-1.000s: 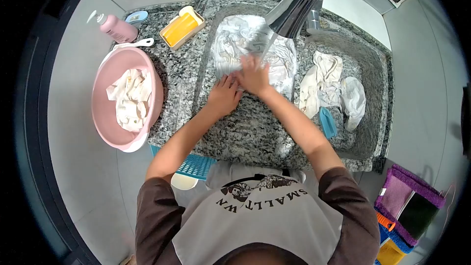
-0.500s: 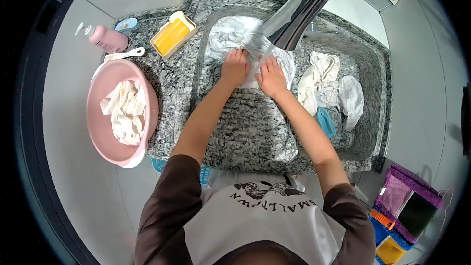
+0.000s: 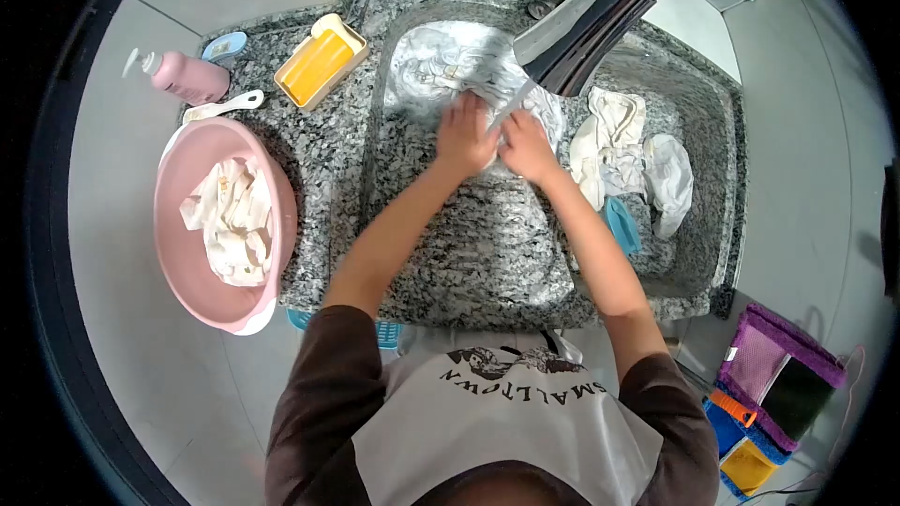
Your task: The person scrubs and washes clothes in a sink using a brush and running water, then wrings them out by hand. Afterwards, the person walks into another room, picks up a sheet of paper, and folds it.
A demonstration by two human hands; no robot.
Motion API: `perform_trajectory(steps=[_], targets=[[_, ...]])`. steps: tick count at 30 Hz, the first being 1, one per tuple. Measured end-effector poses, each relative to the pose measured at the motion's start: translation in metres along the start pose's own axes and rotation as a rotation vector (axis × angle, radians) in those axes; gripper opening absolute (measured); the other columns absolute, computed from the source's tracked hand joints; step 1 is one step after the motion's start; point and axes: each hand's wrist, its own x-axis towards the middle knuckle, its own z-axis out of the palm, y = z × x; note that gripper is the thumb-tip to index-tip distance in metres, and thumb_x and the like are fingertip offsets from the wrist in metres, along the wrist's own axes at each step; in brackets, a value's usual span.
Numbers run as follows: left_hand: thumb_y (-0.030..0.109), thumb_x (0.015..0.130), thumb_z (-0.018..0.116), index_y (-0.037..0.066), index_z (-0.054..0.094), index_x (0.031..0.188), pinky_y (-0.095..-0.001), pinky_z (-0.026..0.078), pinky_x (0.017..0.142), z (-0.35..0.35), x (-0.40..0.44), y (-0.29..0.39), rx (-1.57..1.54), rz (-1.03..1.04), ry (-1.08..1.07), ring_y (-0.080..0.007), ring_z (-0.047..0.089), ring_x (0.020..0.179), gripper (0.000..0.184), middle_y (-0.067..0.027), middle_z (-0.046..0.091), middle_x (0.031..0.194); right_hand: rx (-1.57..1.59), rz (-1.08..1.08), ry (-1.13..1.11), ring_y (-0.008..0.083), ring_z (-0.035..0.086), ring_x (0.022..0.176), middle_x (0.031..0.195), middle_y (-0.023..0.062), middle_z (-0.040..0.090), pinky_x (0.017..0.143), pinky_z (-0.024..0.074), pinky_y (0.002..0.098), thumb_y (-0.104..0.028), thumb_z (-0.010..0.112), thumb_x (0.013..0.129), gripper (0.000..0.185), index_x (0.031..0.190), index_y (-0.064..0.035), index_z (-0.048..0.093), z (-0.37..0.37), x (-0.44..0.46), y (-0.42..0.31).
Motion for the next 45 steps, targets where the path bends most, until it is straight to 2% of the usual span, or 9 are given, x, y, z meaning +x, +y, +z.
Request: perform_trajectory(steps=[8, 13, 15, 24, 27, 31, 33, 37, 45], targets=[[0.041, 0.086, 0.033, -0.002, 0.026, 0.13, -0.0453, 0.011, 0.104, -0.025, -0.063, -0.035, 0.097, 0.092, -0.058, -0.0311, 0.025, 0.126, 0.062, -0.0182, 0.028, 0.135, 0.132, -0.047, -0.029, 0.0284, 0.048, 0.1, 0.106, 0.0148, 0.052, 0.088, 0.0364, 0.0414, -0.019, 0.054, 0.071, 0.029, 0.097, -0.0055, 0.059, 0.012, 0.022, -0.044], [0.033, 0.084, 0.039, -0.004, 0.028, 0.128, -0.0449, 0.017, 0.103, -0.06, -0.091, -0.044, 0.112, -0.023, -0.153, -0.0328, 0.028, 0.124, 0.058, -0.0192, 0.029, 0.134, -0.049, 0.183, 0.021, 0.04, 0.024, 0.124, 0.13, 0.0174, 0.035, 0.099, 0.0145, 0.0568, -0.033, 0.048, 0.079, 0.046, 0.12, -0.0111, 0.043, 0.056, 0.028, -0.064], [0.03, 0.083, 0.04, -0.004, 0.029, 0.127, -0.0447, 0.019, 0.103, -0.062, -0.091, -0.045, 0.131, -0.084, -0.194, -0.0332, 0.028, 0.124, 0.057, -0.0194, 0.03, 0.133, -0.044, -0.104, 0.037, 0.0386, 0.024, 0.124, 0.134, 0.0171, 0.029, 0.099, 0.011, 0.058, -0.035, 0.045, 0.081, 0.049, 0.124, -0.0121, 0.04, 0.067, 0.016, -0.085], [0.026, 0.083, 0.041, -0.004, 0.037, 0.12, -0.0445, 0.017, 0.103, -0.035, -0.079, -0.049, -0.4, -0.16, -0.028, -0.0334, 0.024, 0.125, 0.049, -0.0209, 0.03, 0.132, -0.208, -0.191, -0.056, 0.0318, 0.015, 0.129, 0.138, 0.0131, 0.024, 0.1, 0.0094, 0.0552, -0.043, 0.033, 0.086, 0.052, 0.132, -0.0167, 0.033, 0.057, 0.016, -0.059], [0.029, 0.084, 0.039, -0.002, 0.038, 0.12, -0.0484, 0.015, 0.102, -0.034, -0.078, -0.044, -0.32, -0.127, -0.003, -0.0344, 0.024, 0.125, 0.047, -0.0217, 0.032, 0.13, -0.175, 0.195, -0.074, 0.0326, 0.013, 0.129, 0.138, 0.0133, 0.024, 0.1, 0.0087, 0.0549, -0.04, 0.038, 0.084, 0.053, 0.131, -0.0154, 0.034, 0.035, 0.014, -0.067], [0.035, 0.086, 0.037, 0.008, 0.04, 0.122, -0.0586, 0.013, 0.098, -0.041, -0.062, -0.036, -0.281, -0.189, -0.091, -0.0381, 0.023, 0.124, 0.045, -0.0205, 0.035, 0.127, 0.03, -0.116, 0.026, 0.0366, 0.022, 0.124, 0.132, 0.0168, 0.032, 0.098, 0.0169, 0.053, -0.026, 0.045, 0.079, 0.05, 0.126, -0.0091, 0.04, 0.045, -0.003, -0.086], [0.038, 0.087, 0.036, 0.012, 0.04, 0.123, -0.0612, 0.012, 0.097, -0.044, -0.059, -0.031, -0.275, -0.161, -0.194, -0.0393, 0.022, 0.124, 0.045, -0.0194, 0.034, 0.128, 0.494, 0.104, -0.497, 0.0389, 0.019, 0.126, 0.135, 0.0191, 0.027, 0.1, 0.0149, 0.054, -0.027, 0.046, 0.078, 0.055, 0.127, -0.0056, 0.036, 0.007, 0.018, -0.061], [0.036, 0.088, 0.034, 0.013, 0.038, 0.127, -0.0616, 0.011, 0.097, -0.04, -0.065, -0.012, -0.194, -0.174, 0.026, -0.0377, 0.021, 0.125, 0.045, -0.013, 0.029, 0.134, -0.142, 0.236, 0.137, 0.044, 0.024, 0.122, 0.132, 0.0241, 0.028, 0.098, 0.0201, 0.0539, -0.031, 0.046, 0.08, 0.051, 0.124, -0.0047, 0.041, 0.029, 0.008, -0.03], [0.026, 0.084, 0.043, 0.006, 0.041, 0.124, -0.0476, 0.018, 0.101, -0.046, -0.078, -0.042, 0.141, -0.102, -0.067, -0.031, 0.026, 0.125, 0.044, -0.014, 0.031, 0.134, -0.014, 0.168, -0.03, 0.0363, 0.025, 0.124, 0.134, 0.0156, 0.03, 0.099, 0.0191, 0.0521, -0.037, 0.044, 0.083, 0.048, 0.123, -0.0112, 0.044, 0.025, 0.006, -0.055]])
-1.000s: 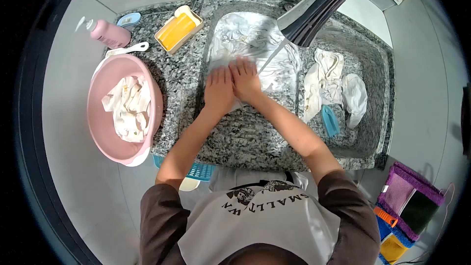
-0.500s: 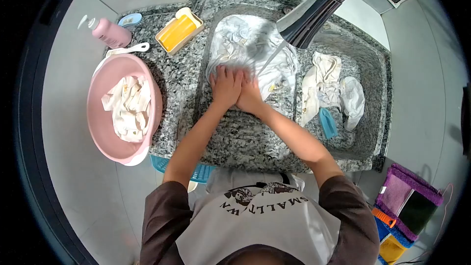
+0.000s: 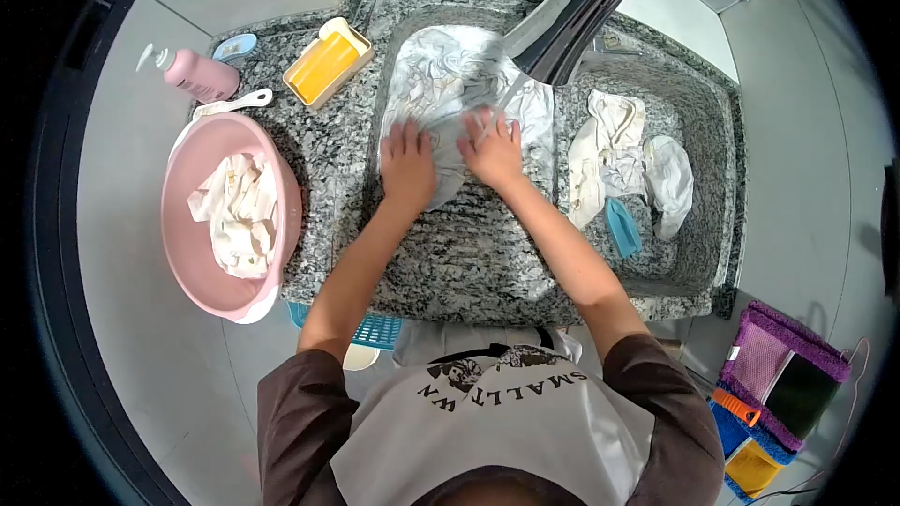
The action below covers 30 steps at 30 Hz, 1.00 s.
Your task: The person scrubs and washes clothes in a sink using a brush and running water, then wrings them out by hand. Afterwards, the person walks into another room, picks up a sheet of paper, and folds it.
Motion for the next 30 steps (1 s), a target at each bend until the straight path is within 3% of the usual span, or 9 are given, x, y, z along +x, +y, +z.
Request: perform_trajectory(steps=[4, 6, 12, 15, 18, 20, 24, 28, 30], targets=[[0.02, 0.081, 0.047, 0.002, 0.043, 0.12, -0.0427, 0.024, 0.099, 0.006, 0.0, 0.015, -0.305, 0.114, 0.11, -0.0273, 0.033, 0.121, 0.043, -0.0133, 0.037, 0.129, 0.052, -0.315, 0.038, 0.031, 0.037, 0.117, 0.119, 0.0131, 0.047, 0.097, 0.0289, 0.0408, -0.023, 0.048, 0.079, 0.037, 0.113, -0.0085, 0.052, 0.016, 0.003, -0.008], [0.018, 0.079, 0.048, 0.002, 0.044, 0.118, -0.0406, 0.027, 0.098, 0.017, -0.006, 0.005, -0.403, 0.081, 0.129, -0.0269, 0.036, 0.119, 0.042, -0.0132, 0.039, 0.127, 0.352, -0.258, -0.029, 0.0294, 0.046, 0.107, 0.11, 0.0138, 0.052, 0.09, 0.0356, 0.0391, -0.015, 0.051, 0.074, 0.032, 0.104, -0.0059, 0.056, -0.01, 0.015, 0.017], [0.017, 0.079, 0.047, 0.001, 0.047, 0.11, -0.0405, 0.034, 0.092, -0.038, -0.015, -0.006, -0.161, 0.197, -0.056, -0.0267, 0.043, 0.113, 0.035, -0.0121, 0.045, 0.121, -0.12, -0.084, 0.394, 0.0311, 0.052, 0.091, 0.094, 0.017, 0.056, 0.074, 0.0442, 0.0416, -0.012, 0.052, 0.071, 0.026, 0.096, -0.0057, 0.055, -0.015, 0.023, 0.046], [0.019, 0.08, 0.047, 0.003, 0.048, 0.111, -0.042, 0.034, 0.092, -0.055, 0.016, 0.007, -0.242, 0.024, -0.492, -0.0268, 0.041, 0.114, 0.035, -0.0122, 0.044, 0.123, -0.121, 0.048, -0.029, 0.0315, 0.052, 0.089, 0.089, 0.0159, 0.056, 0.07, 0.0454, 0.0406, -0.013, 0.053, 0.07, 0.025, 0.094, -0.0065, 0.055, -0.014, 0.009, 0.0], [0.024, 0.081, 0.047, 0.007, 0.046, 0.116, -0.0427, 0.032, 0.094, 0.002, 0.027, 0.002, -0.714, 0.119, -0.037, -0.0296, 0.038, 0.117, 0.039, -0.0134, 0.042, 0.126, 0.145, 0.081, -0.238, 0.0337, 0.053, 0.082, 0.088, 0.015, 0.057, 0.063, 0.0466, 0.0425, -0.018, 0.05, 0.074, 0.023, 0.094, -0.009, 0.056, -0.023, 0.005, -0.011], [0.03, 0.085, 0.043, 0.009, 0.036, 0.128, -0.0411, 0.025, 0.1, 0.012, 0.018, 0.001, -0.218, 0.193, 0.048, -0.0318, 0.029, 0.124, 0.048, -0.0143, 0.034, 0.132, 0.003, 0.131, -0.058, 0.0316, 0.05, 0.095, 0.099, 0.0147, 0.053, 0.073, 0.044, 0.0412, -0.018, 0.052, 0.072, 0.026, 0.095, -0.0056, 0.052, -0.034, 0.011, 0.001], [0.033, 0.087, 0.038, 0.01, 0.029, 0.132, -0.0423, 0.018, 0.103, -0.004, -0.014, 0.006, -0.156, 0.249, -0.026, -0.0332, 0.021, 0.127, 0.052, -0.015, 0.028, 0.136, -0.108, -0.004, 0.33, 0.0331, 0.035, 0.118, 0.111, 0.0149, 0.048, 0.096, 0.0249, 0.0519, -0.028, 0.051, 0.077, 0.039, 0.109, -0.0065, 0.049, 0.029, -0.004, -0.013], [0.034, 0.086, 0.039, 0.007, 0.028, 0.132, -0.0408, 0.018, 0.104, -0.01, -0.034, -0.012, -0.159, 0.276, -0.124, -0.0308, 0.021, 0.128, 0.055, -0.0151, 0.028, 0.136, 0.139, 0.016, -0.093, 0.0346, 0.026, 0.124, 0.13, 0.0143, 0.035, 0.098, 0.0145, 0.0577, -0.036, 0.048, 0.08, 0.049, 0.12, -0.0085, 0.043, -0.013, -0.003, -0.007], [0.034, 0.084, 0.041, 0.006, 0.029, 0.132, -0.0404, 0.019, 0.103, -0.012, -0.037, -0.015, -0.202, 0.289, -0.134, -0.0296, 0.021, 0.128, 0.056, -0.0152, 0.028, 0.136, -0.114, 0.107, -0.009, 0.0341, 0.021, 0.127, 0.135, 0.015, 0.029, 0.1, 0.0099, 0.0574, -0.041, 0.043, 0.082, 0.053, 0.126, -0.0112, 0.039, -0.007, 0.003, 0.0]])
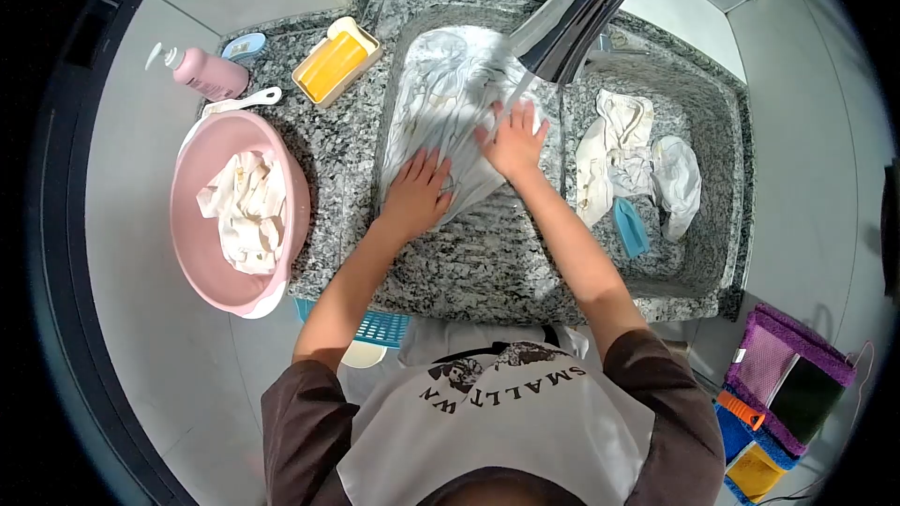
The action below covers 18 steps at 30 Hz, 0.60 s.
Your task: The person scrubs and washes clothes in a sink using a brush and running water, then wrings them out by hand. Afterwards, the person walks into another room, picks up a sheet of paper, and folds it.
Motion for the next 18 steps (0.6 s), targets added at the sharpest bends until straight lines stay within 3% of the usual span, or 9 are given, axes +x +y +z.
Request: perform_trajectory(steps=[4, 7, 9, 10, 12, 13, 15, 16, 18], targets=[[0.028, 0.086, 0.04, 0.005, 0.028, 0.131, -0.0419, 0.018, 0.104, -0.008, 0.002, 0.003, 0.016, 0.016, -0.112, -0.0322, 0.022, 0.127, 0.052, -0.0173, 0.029, 0.134, -0.13, -0.106, -0.011, 0.0341, 0.012, 0.13, 0.138, 0.015, 0.025, 0.103, 0.0066, 0.0524, -0.048, 0.036, 0.084, 0.063, 0.133, -0.0096, 0.028, 0.016, -0.022, -0.022], [0.025, 0.086, 0.04, 0.005, 0.029, 0.13, -0.0425, 0.019, 0.103, -0.006, -0.003, 0.002, 0.018, 0.006, -0.122, -0.0321, 0.023, 0.126, 0.05, -0.0171, 0.03, 0.133, 0.113, -0.147, -0.169, 0.0347, 0.013, 0.13, 0.138, 0.014, 0.025, 0.104, 0.0067, 0.0503, -0.048, 0.035, 0.084, 0.066, 0.131, -0.0028, 0.029, 0.012, -0.018, -0.018], [0.025, 0.086, 0.04, 0.005, 0.029, 0.13, -0.0426, 0.019, 0.103, -0.005, -0.007, 0.001, -0.034, 0.013, -0.068, -0.0319, 0.024, 0.126, 0.05, -0.0168, 0.031, 0.133, -0.049, 0.079, 0.042, 0.0345, 0.014, 0.129, 0.138, 0.0164, 0.024, 0.104, 0.0081, 0.0485, -0.046, 0.036, 0.085, 0.065, 0.13, 0.001, 0.029, 0.02, -0.012, -0.018], [0.024, 0.086, 0.039, 0.004, 0.029, 0.13, -0.0424, 0.02, 0.103, -0.006, -0.008, 0.001, -0.049, 0.011, -0.063, -0.0316, 0.024, 0.126, 0.05, -0.0169, 0.031, 0.133, -0.048, 0.078, 0.042, 0.0345, 0.014, 0.129, 0.138, 0.0164, 0.024, 0.104, 0.0081, 0.0485, -0.046, 0.036, 0.085, 0.065, 0.13, 0.001, 0.029, 0.022, -0.016, -0.02], [0.024, 0.086, 0.039, 0.004, 0.029, 0.13, -0.0421, 0.02, 0.103, -0.006, -0.009, 0.001, -0.063, 0.009, -0.057, -0.0313, 0.025, 0.126, 0.049, -0.017, 0.031, 0.133, 0.057, -0.267, -0.097, 0.0344, 0.018, 0.128, 0.135, 0.0219, 0.026, 0.103, 0.0115, 0.0482, -0.041, 0.04, 0.085, 0.061, 0.128, 0.0013, 0.032, 0.025, -0.028, -0.026], [0.025, 0.086, 0.039, 0.005, 0.03, 0.13, -0.0417, 0.02, 0.103, -0.005, -0.01, 0.001, -0.081, -0.002, -0.042, -0.031, 0.025, 0.126, 0.049, -0.0167, 0.031, 0.133, 0.057, -0.267, -0.097, 0.0344, 0.018, 0.128, 0.135, 0.0219, 0.026, 0.103, 0.0115, 0.0482, -0.041, 0.04, 0.085, 0.061, 0.128, 0.0013, 0.032, 0.024, -0.024, -0.023], [0.025, 0.086, 0.04, 0.005, 0.03, 0.13, -0.0413, 0.02, 0.103, -0.005, -0.012, 0.002, -0.1, -0.018, -0.025, -0.0308, 0.026, 0.126, 0.049, -0.0165, 0.031, 0.133, 0.013, -0.025, 0.209, 0.0345, 0.023, 0.126, 0.13, 0.0261, 0.03, 0.102, 0.0149, 0.0473, -0.038, 0.043, 0.084, 0.059, 0.126, 0.0024, 0.034, 0.022, -0.009, -0.013], [0.025, 0.086, 0.04, 0.005, 0.031, 0.13, -0.0409, 0.02, 0.103, -0.007, -0.012, 0.002, -0.124, -0.019, -0.012, -0.0307, 0.026, 0.126, 0.049, -0.0163, 0.031, 0.133, 0.014, -0.028, 0.208, 0.0345, 0.023, 0.126, 0.13, 0.0261, 0.03, 0.102, 0.0149, 0.0473, -0.038, 0.043, 0.084, 0.059, 0.126, 0.0024, 0.034, 0.025, -0.014, -0.014], [0.026, 0.086, 0.04, 0.005, 0.031, 0.129, -0.0406, 0.02, 0.103, -0.009, -0.01, 0.002, -0.146, -0.018, 0.001, -0.0306, 0.025, 0.126, 0.048, -0.0161, 0.031, 0.133, 0.038, -0.396, 0.048, 0.0348, 0.026, 0.124, 0.128, 0.0262, 0.032, 0.101, 0.0173, 0.0469, -0.036, 0.044, 0.084, 0.055, 0.122, 0.0035, 0.038, 0.029, -0.024, -0.019]])
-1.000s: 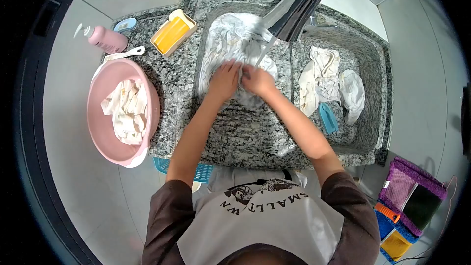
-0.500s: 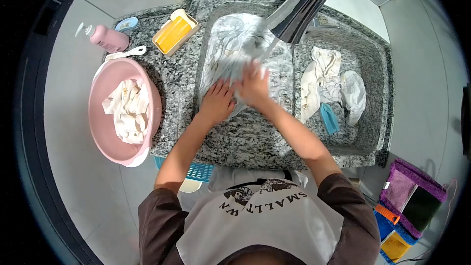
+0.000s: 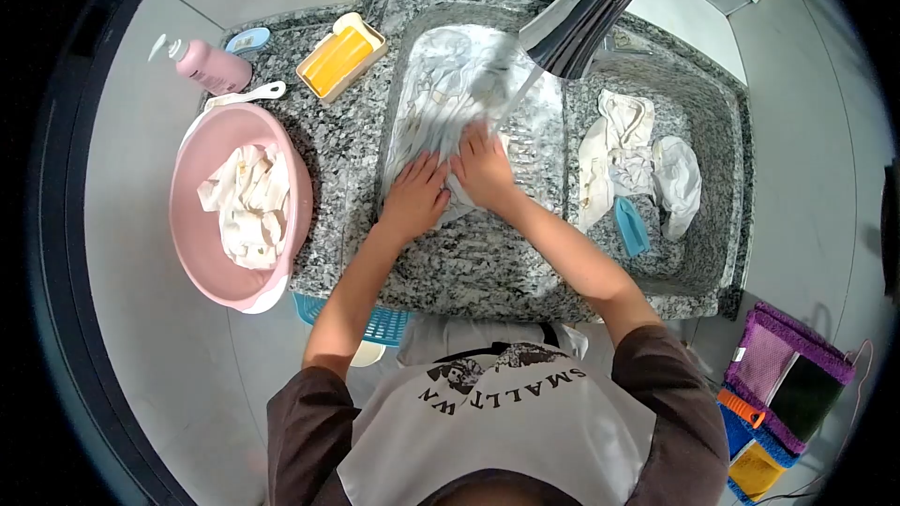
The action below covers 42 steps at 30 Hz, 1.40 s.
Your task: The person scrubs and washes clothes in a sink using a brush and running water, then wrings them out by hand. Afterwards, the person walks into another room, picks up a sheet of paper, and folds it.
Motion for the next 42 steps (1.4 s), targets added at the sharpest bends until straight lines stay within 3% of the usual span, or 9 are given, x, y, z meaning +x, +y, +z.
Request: perform_trajectory(steps=[3, 7, 12, 14, 18, 26, 28, 31, 42], targets=[[0.026, 0.086, 0.042, 0.006, 0.034, 0.128, -0.0406, 0.021, 0.103, 0.003, 0.0, 0.0, 0.006, -0.026, -0.025, -0.0303, 0.026, 0.126, 0.047, -0.0157, 0.032, 0.133, 0.039, 0.355, 0.049, 0.0346, 0.025, 0.125, 0.129, 0.0261, 0.031, 0.102, 0.0168, 0.0468, -0.037, 0.041, 0.085, 0.056, 0.123, 0.0042, 0.037, -0.009, 0.021, 0.019], [0.025, 0.086, 0.043, 0.005, 0.037, 0.125, -0.0408, 0.022, 0.103, 0.004, 0.001, -0.002, 0.002, 0.006, 0.035, -0.0305, 0.027, 0.125, 0.045, -0.0156, 0.033, 0.132, -0.028, 0.044, -0.115, 0.035, 0.022, 0.127, 0.134, 0.025, 0.025, 0.103, 0.0139, 0.0467, -0.04, 0.037, 0.086, 0.062, 0.129, 0.0033, 0.028, 0.003, -0.003, -0.003], [0.024, 0.085, 0.044, 0.003, 0.04, 0.122, -0.041, 0.023, 0.102, 0.006, 0.0, -0.001, -0.031, 0.029, 0.071, -0.0311, 0.028, 0.124, 0.044, -0.0166, 0.035, 0.131, -0.156, 0.359, 0.14, 0.0375, 0.027, 0.123, 0.129, 0.0228, 0.034, 0.099, 0.0193, 0.0482, -0.04, 0.039, 0.085, 0.06, 0.128, 0.0018, 0.031, 0.004, -0.003, 0.013], [0.023, 0.083, 0.046, 0.003, 0.043, 0.12, -0.0412, 0.024, 0.101, 0.009, 0.002, -0.001, 0.015, 0.005, 0.086, -0.0315, 0.03, 0.123, 0.042, -0.017, 0.037, 0.13, 0.106, -0.029, 0.088, 0.0382, 0.023, 0.125, 0.129, 0.0231, 0.034, 0.1, 0.0174, 0.0493, -0.041, 0.04, 0.085, 0.06, 0.13, -0.0014, 0.03, 0.007, -0.018, 0.001], [0.023, 0.082, 0.047, 0.004, 0.044, 0.119, -0.0411, 0.024, 0.101, 0.011, 0.001, 0.0, -0.007, 0.018, 0.091, -0.0314, 0.031, 0.123, 0.041, -0.0172, 0.038, 0.128, -0.065, 0.396, -0.037, 0.0325, 0.015, 0.13, 0.135, 0.0202, 0.026, 0.103, 0.0111, 0.0484, -0.044, 0.04, 0.085, 0.06, 0.131, -0.0069, 0.031, -0.017, 0.009, 0.016], [0.022, 0.082, 0.049, 0.005, 0.044, 0.119, -0.041, 0.026, 0.1, 0.012, 0.0, -0.001, 0.001, 0.032, 0.173, -0.0321, 0.034, 0.12, 0.041, -0.0174, 0.041, 0.126, -0.232, 0.167, -0.029, 0.0265, 0.023, 0.128, 0.133, 0.0137, 0.033, 0.102, 0.0147, 0.0472, -0.046, 0.03, 0.087, 0.054, 0.128, -0.0135, 0.038, -0.002, -0.005, -0.005], [0.022, 0.082, 0.049, 0.004, 0.044, 0.118, -0.0411, 0.026, 0.1, 0.01, 0.002, -0.002, -0.013, 0.029, 0.155, -0.0321, 0.034, 0.12, 0.041, -0.0175, 0.041, 0.126, -0.043, -0.038, 0.082, 0.0288, 0.032, 0.121, 0.127, 0.0147, 0.04, 0.097, 0.0225, 0.0491, -0.039, 0.042, 0.084, 0.046, 0.121, -0.0126, 0.044, -0.007, -0.009, 0.01], [0.022, 0.082, 0.049, 0.005, 0.044, 0.119, -0.0415, 0.026, 0.1, 0.013, 0.001, -0.003, -0.049, 0.027, 0.171, -0.0327, 0.035, 0.12, 0.042, -0.0179, 0.041, 0.126, 0.104, 0.376, 0.249, 0.0282, 0.048, 0.096, 0.102, 0.0114, 0.049, 0.079, 0.0403, 0.0446, -0.024, 0.058, 0.074, 0.035, 0.104, -0.0081, 0.051, -0.027, 0.014, 0.032], [0.037, 0.083, 0.045, 0.015, 0.041, 0.125, -0.046, 0.022, 0.1, 0.032, 0.045, 0.01, 0.051, -0.224, 0.293, -0.0346, 0.032, 0.121, 0.048, -0.0198, 0.034, 0.131, 0.147, 0.025, 0.037, 0.0339, 0.056, 0.051, 0.063, 0.0153, 0.057, 0.051, 0.0474, 0.0418, -0.025, 0.05, 0.079, 0.02, 0.077, -0.0055, 0.057, -0.033, -0.027, 0.007]])
